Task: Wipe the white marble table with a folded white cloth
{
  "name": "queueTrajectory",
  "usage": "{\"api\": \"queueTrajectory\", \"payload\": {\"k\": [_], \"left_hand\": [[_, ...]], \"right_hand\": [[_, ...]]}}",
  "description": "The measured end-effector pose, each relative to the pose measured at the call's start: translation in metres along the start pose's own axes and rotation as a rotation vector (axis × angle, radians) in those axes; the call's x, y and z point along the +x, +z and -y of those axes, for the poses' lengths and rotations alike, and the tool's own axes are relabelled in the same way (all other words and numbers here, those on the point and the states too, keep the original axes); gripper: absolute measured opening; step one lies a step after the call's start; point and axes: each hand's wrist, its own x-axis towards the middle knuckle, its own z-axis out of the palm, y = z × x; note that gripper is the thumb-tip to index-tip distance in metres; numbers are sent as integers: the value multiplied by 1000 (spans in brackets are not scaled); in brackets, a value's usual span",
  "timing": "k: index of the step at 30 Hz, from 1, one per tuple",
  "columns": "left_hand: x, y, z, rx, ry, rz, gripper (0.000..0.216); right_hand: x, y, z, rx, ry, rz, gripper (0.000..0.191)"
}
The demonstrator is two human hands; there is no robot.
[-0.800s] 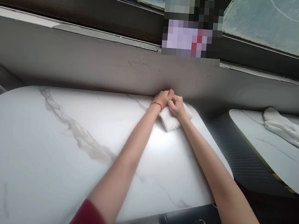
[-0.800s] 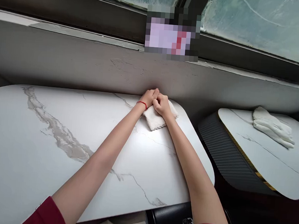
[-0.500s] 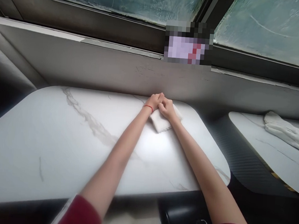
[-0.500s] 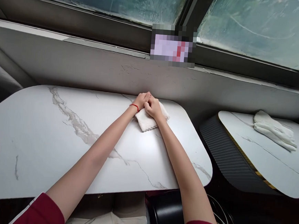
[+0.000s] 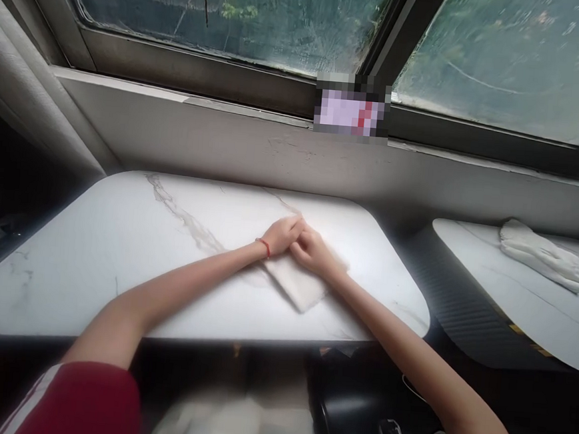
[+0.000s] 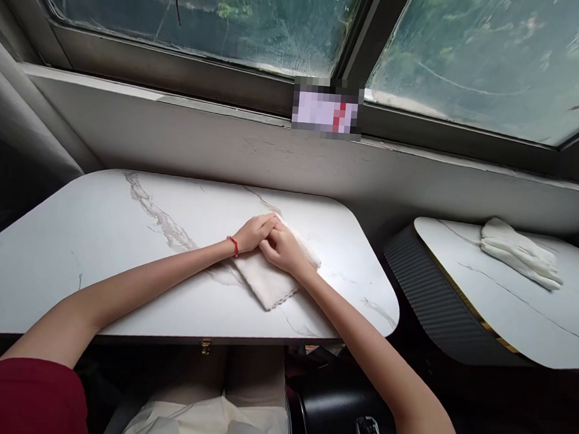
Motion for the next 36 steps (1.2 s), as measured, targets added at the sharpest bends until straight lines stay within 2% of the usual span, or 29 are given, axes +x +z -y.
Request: {"api": "queueTrajectory", "payload": {"k": [5,9,13,20,24,31,36], "left_hand": [[-43,-12,-15,-2,58,107,34],[-58,-26,-17,-29,58,127,33],[-52,-44,0,-50,16,53,32],[-22,-95,60,25,-83,-148,31],[-9,-117,85,37,-93,-229,32],[5,-129,103,26,-89,-278,35],[16,-137,110,30,-114,-290,38]], "right_hand": [[-24,10,56,-44,28,-17,9],[-22,21,72,-78,-8,10,8],[5,37,58,-60,-51,24,7],[87,87,11,76,-159,48,5],[121,108,-5,137,-204,49,3],[145,118,-21,187,-216,67,2],[158,117,-28,161,-158,125,7]]}}
